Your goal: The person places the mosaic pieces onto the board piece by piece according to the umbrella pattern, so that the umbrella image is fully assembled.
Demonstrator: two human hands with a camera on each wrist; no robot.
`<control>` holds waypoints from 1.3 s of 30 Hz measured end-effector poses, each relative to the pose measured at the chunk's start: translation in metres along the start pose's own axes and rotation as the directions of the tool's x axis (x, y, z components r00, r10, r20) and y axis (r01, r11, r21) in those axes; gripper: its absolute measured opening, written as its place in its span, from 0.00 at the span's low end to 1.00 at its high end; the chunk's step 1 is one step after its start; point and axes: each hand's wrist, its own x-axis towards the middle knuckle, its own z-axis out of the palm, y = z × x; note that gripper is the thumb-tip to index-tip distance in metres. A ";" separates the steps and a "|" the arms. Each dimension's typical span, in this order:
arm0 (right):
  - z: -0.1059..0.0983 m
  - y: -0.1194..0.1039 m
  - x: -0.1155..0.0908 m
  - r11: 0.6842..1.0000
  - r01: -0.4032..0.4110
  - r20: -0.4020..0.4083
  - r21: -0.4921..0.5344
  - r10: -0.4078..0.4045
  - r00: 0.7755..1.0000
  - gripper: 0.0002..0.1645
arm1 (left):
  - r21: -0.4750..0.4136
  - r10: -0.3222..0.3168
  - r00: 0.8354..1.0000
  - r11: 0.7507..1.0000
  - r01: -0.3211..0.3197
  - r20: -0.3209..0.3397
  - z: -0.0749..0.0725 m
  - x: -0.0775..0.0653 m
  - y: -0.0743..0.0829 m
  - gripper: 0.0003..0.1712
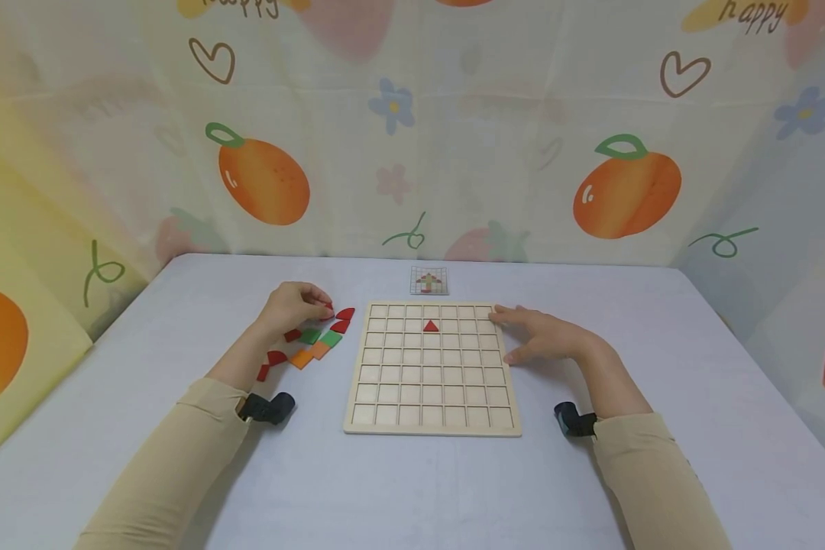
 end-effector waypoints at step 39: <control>0.000 -0.001 -0.001 1.000 0.008 -0.008 0.006 -0.008 1.000 0.47 | -0.174 0.107 0.978 0.982 -0.076 0.179 0.066 -0.005 0.060 0.08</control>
